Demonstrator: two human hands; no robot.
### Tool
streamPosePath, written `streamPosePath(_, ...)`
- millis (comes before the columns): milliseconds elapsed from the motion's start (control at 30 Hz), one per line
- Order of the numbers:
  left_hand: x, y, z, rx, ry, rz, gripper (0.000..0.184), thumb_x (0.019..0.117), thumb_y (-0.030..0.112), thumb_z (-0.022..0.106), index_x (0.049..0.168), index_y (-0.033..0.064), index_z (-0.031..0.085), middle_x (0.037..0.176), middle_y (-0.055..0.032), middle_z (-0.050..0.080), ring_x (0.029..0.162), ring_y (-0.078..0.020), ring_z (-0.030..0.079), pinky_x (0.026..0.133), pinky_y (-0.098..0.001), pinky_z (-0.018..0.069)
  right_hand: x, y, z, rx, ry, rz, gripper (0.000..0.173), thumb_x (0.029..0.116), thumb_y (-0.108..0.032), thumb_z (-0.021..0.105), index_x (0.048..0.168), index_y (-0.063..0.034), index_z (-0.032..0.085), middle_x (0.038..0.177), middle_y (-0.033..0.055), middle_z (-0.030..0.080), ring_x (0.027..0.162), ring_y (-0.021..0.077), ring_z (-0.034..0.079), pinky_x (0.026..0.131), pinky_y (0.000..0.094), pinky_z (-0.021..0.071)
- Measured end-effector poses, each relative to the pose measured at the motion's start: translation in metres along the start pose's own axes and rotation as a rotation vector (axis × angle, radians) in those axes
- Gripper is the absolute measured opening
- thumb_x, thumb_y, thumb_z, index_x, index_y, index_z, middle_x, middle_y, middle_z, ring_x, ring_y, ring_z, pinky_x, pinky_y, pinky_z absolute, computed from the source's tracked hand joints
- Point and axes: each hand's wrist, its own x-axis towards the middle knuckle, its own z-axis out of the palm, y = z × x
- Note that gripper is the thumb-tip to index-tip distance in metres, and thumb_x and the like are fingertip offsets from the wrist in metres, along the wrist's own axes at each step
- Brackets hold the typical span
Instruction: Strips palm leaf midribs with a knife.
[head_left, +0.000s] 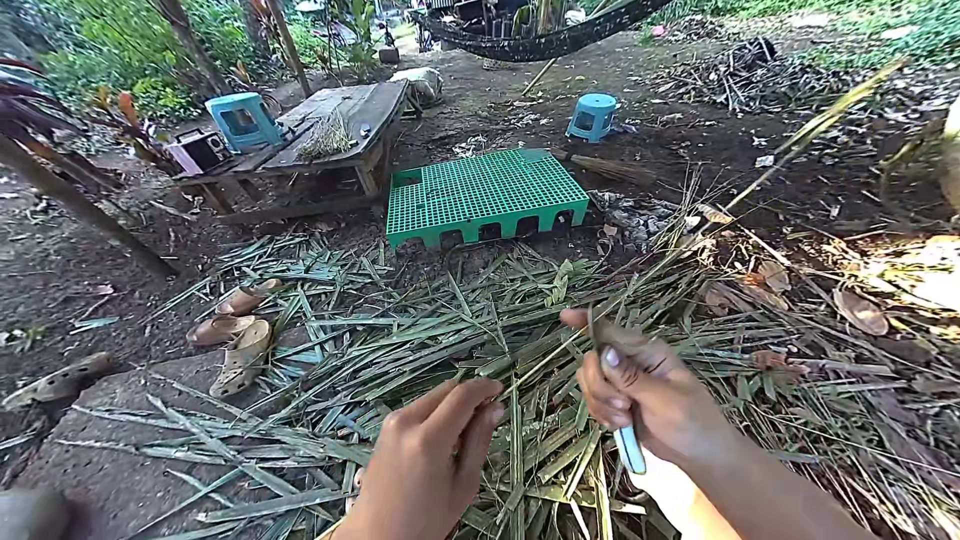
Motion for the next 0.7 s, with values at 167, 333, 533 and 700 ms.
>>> streamPosePath(167,0.004,0.001,0.008,0.093,0.107,0.067,0.018,0.0987,0.018,0.061,0.090,0.0073,0.072,0.069,-0.0017,0.064,0.059,-0.0031,0.057,0.056,-0.0122,0.0454,-0.003,0.004,0.016,0.133,-0.118,0.120,0.041,0.1070,-0.025,0.050,0.145,-0.0106,0.054,0.065,-0.0169,0.051,0.054,-0.0062,0.047,0.051,0.0112,0.0413)
streamPosePath(333,0.000,0.003,0.008,0.190,0.142,0.218,0.016,0.1002,0.014,0.060,0.093,0.0055,0.071,0.066,-0.0040,0.060,0.059,-0.0116,0.057,0.054,-0.0184,0.0452,-0.005,0.000,0.013,0.160,-0.137,0.136,0.041,0.1071,-0.025,0.050,0.145,-0.0103,0.055,0.065,-0.0167,0.052,0.053,-0.0064,0.048,0.050,0.0108,0.0412)
streamPosePath(533,-0.004,0.004,-0.003,0.265,0.124,0.217,0.015,0.1010,0.013,0.059,0.095,0.0049,0.071,0.067,-0.0052,0.059,0.059,-0.0139,0.056,0.054,-0.0203,0.0445,0.003,-0.016,-0.019,0.090,0.082,0.073,0.034,0.1064,-0.022,0.049,0.138,-0.0185,0.062,0.061,-0.0129,0.054,0.049,-0.0040,0.049,0.049,0.0126,0.0449)
streamPosePath(700,-0.011,-0.002,-0.019,0.291,0.079,0.148,0.015,0.1011,0.015,0.060,0.096,0.0058,0.071,0.069,-0.0072,0.063,0.062,-0.0147,0.060,0.057,-0.0214,0.0474,0.010,-0.038,-0.049,0.013,0.308,0.023,0.041,0.1079,-0.017,0.031,0.138,-0.0215,0.059,0.055,-0.0109,0.048,0.043,-0.0017,0.046,0.045,0.0139,0.0436)
